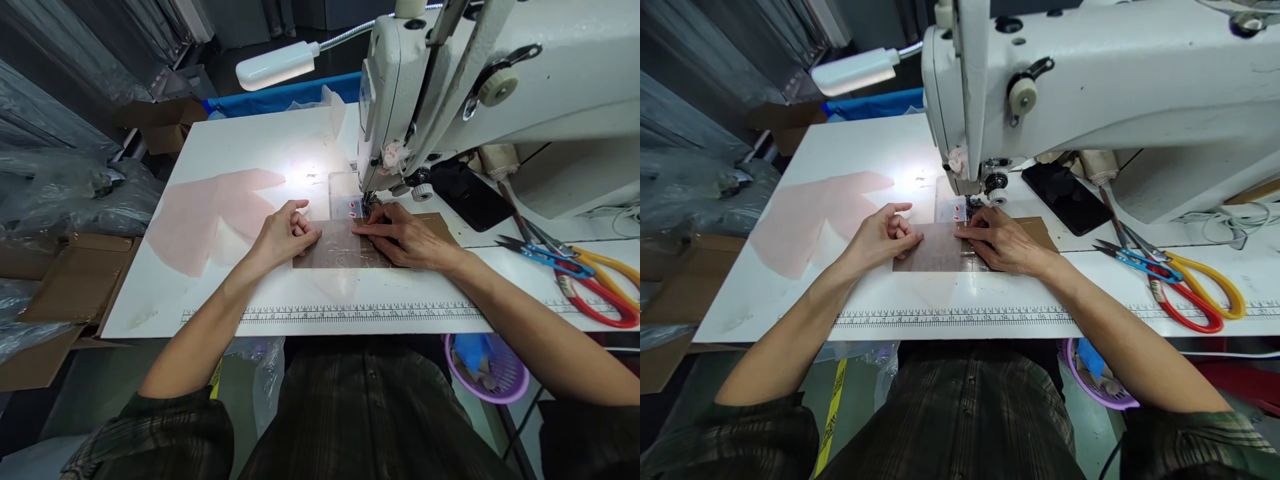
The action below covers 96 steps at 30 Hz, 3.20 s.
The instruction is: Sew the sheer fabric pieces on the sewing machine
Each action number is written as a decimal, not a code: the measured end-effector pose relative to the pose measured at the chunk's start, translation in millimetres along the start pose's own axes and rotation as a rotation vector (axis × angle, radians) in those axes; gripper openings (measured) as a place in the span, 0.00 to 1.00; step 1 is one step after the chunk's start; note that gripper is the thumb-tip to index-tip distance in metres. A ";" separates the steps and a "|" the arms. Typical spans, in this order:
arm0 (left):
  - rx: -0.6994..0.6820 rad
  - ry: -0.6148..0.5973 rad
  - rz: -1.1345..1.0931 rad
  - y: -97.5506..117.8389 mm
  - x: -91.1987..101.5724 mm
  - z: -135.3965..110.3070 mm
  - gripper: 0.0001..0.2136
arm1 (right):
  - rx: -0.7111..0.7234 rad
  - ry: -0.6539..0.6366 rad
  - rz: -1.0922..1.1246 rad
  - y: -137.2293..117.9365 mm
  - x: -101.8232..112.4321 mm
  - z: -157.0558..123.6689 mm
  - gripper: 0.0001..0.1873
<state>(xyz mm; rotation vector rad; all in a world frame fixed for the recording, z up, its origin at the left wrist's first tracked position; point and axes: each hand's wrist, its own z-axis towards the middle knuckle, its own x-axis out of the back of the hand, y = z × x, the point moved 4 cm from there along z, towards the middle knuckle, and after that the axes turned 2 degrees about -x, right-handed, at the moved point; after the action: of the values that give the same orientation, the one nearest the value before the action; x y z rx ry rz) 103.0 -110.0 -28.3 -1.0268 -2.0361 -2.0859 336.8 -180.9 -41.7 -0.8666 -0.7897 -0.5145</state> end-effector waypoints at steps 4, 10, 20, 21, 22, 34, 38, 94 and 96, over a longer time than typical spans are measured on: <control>0.023 -0.001 -0.037 1.9 -0.4 -0.3 0.30 | 0.002 0.018 -0.013 0.7 -2.5 0.9 0.18; 0.036 0.001 -0.052 2.4 -0.8 1.0 0.31 | -0.035 -0.034 0.071 -4.2 5.8 -0.5 0.19; -0.206 0.174 0.258 5.4 5.8 1.6 0.23 | 0.090 -0.106 -0.082 -10.2 3.4 -7.7 0.18; -0.314 0.247 0.384 11.2 6.0 0.7 0.20 | 0.094 -0.100 -0.078 -10.3 3.4 -7.4 0.18; -0.436 0.292 0.511 17.5 4.0 0.0 0.18 | 0.099 -0.094 -0.075 -10.5 3.5 -7.1 0.18; -1.028 -0.175 1.079 35.2 -46.3 30.0 0.17 | 0.054 -0.049 -0.045 -12.5 5.9 -7.7 0.16; -1.020 -0.219 1.042 41.3 -53.1 42.9 0.18 | 0.008 0.001 -0.005 -6.0 8.2 -8.2 0.15; -1.145 -0.201 0.791 34.3 -50.7 28.6 0.15 | -0.106 -0.024 -0.086 -2.2 9.1 -11.1 0.20; -1.131 -0.196 0.809 34.0 -50.6 29.7 0.15 | -0.114 -0.025 -0.093 -2.5 8.9 -11.4 0.20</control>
<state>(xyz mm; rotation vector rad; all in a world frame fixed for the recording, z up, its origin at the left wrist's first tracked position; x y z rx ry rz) 170.7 -107.9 -25.6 -1.7563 -0.0943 -2.5099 345.1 -192.5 -38.1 -0.9456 -0.8325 -0.6370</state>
